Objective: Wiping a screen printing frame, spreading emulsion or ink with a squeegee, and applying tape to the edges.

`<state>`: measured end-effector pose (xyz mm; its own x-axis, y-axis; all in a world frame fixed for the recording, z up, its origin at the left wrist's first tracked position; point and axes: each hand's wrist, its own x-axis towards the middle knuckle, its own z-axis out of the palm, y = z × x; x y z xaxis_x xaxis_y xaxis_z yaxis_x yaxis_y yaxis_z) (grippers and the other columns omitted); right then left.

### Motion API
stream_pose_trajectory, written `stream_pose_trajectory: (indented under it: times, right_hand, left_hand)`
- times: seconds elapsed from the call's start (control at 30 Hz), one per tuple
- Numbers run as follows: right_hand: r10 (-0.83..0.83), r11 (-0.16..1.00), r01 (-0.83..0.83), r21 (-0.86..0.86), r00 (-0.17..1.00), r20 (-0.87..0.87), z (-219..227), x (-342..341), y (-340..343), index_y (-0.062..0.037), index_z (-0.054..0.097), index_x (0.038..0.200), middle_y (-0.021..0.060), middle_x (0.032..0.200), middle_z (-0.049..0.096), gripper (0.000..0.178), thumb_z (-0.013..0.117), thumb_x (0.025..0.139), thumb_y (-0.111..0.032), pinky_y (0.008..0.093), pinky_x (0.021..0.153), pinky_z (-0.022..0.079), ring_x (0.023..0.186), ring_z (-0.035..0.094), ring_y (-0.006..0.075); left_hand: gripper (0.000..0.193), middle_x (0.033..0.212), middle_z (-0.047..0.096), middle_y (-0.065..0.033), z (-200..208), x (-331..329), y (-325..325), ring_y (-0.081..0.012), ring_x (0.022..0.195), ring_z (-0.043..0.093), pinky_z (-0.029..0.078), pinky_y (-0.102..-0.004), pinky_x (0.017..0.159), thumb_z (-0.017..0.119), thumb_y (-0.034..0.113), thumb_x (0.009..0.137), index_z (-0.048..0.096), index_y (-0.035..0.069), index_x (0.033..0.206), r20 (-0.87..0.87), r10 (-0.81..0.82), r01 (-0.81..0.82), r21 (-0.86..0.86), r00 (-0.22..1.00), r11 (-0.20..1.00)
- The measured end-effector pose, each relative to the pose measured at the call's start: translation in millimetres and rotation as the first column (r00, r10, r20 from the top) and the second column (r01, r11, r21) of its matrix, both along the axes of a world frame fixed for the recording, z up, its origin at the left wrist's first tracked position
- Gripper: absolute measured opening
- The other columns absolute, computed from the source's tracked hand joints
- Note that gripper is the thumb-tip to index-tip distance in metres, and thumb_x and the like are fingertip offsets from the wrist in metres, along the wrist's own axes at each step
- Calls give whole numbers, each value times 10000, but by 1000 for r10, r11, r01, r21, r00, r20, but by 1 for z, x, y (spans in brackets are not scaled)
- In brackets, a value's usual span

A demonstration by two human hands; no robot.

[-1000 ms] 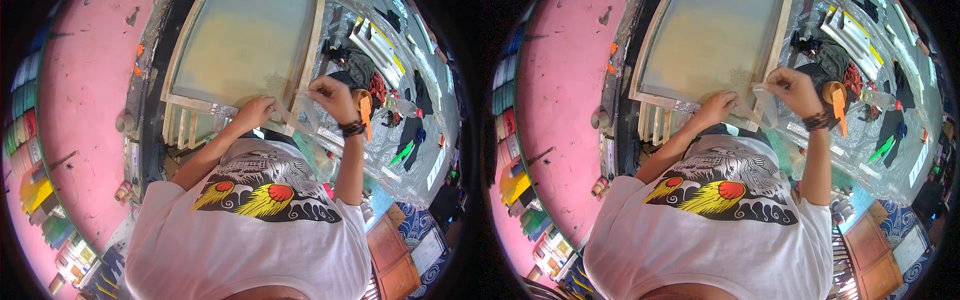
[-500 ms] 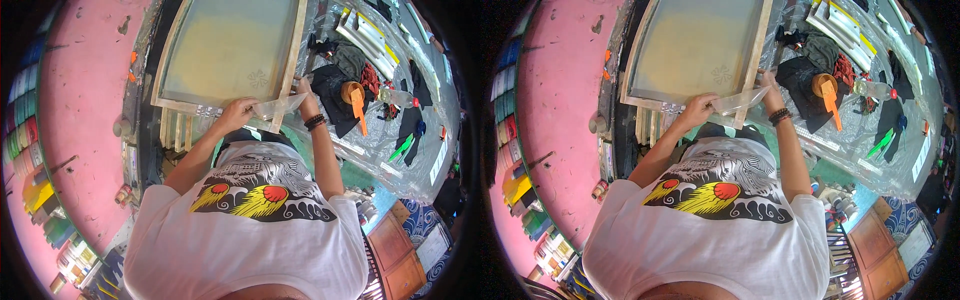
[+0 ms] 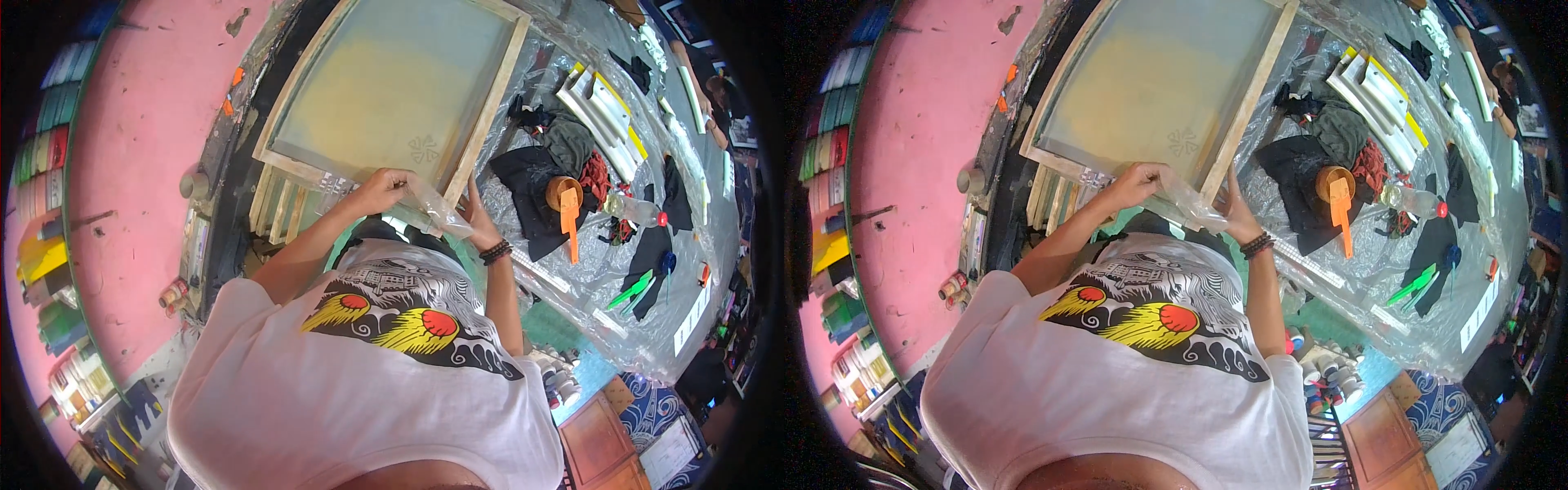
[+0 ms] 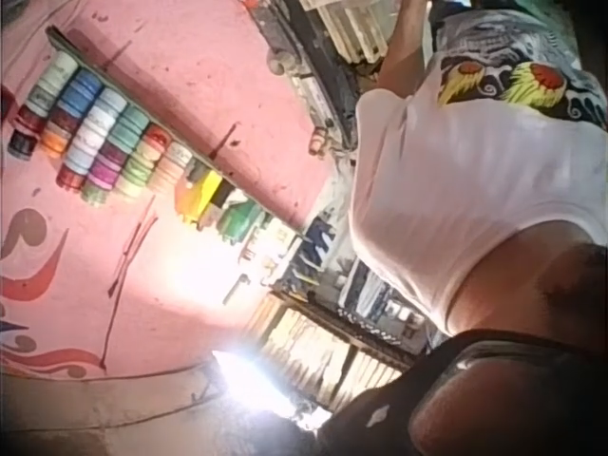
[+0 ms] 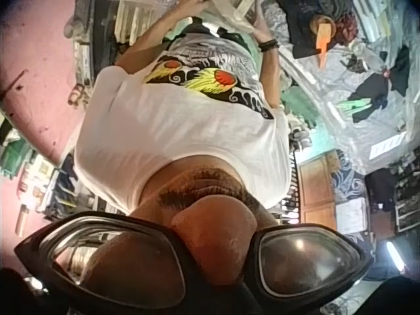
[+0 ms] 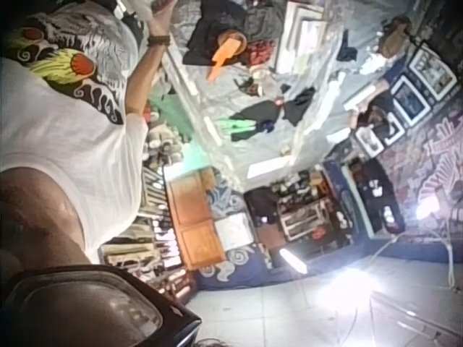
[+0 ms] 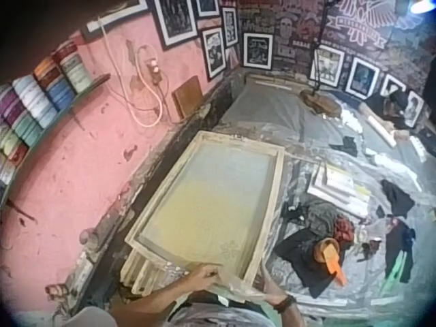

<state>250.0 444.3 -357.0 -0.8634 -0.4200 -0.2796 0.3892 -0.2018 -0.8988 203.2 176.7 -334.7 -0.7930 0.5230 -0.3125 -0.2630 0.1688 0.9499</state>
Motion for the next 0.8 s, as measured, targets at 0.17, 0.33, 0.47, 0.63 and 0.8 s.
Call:
stream_pose_trajectory:
  times: [0.17,0.33,0.47,0.63,0.8]
  right_hand:
    - [116,971,-115,209,993,9,10,-2,-3,-84,-236,1546,282,1488,423,1366,874,752,-119,380,1002,510,1255,569,289]
    - [105,969,-99,228,994,-10,18,-2,-4,-110,-226,1557,242,1427,491,1349,862,759,-81,375,995,505,1213,577,259]
    - [81,986,-77,150,997,-20,15,-1,-1,-124,-184,1578,177,1438,487,1319,843,756,-21,374,1016,484,1216,557,223]
    - [52,985,-46,167,998,-30,3,-3,14,-131,-150,1588,176,1384,536,1264,809,777,2,360,975,497,1156,595,211]
    - [-18,993,24,117,999,-51,-11,5,12,-163,-119,1601,142,1247,615,1198,766,812,5,321,863,521,1012,622,175]
  left_hand:
    - [198,1037,699,-20,-8,-13,5,-101,970,611,498,-280,870,587,94,1003,669,-24,1139,-39,-84,82,-36,996,996]
    - [197,995,686,-1,-7,-28,22,-86,913,590,490,-264,826,573,89,1005,677,-10,1140,-44,18,-16,40,999,999]
    - [182,961,676,15,6,-40,39,-75,851,572,483,-263,785,566,87,1005,686,1,1111,-61,31,-28,52,998,998]
    - [208,923,677,-4,-3,-57,53,-97,829,597,494,-276,775,542,150,1027,694,13,1064,-18,216,-212,116,976,970]
    - [241,935,694,-34,27,-116,70,-116,859,640,518,-287,798,525,170,1036,695,0,1060,-50,284,-276,125,958,953]
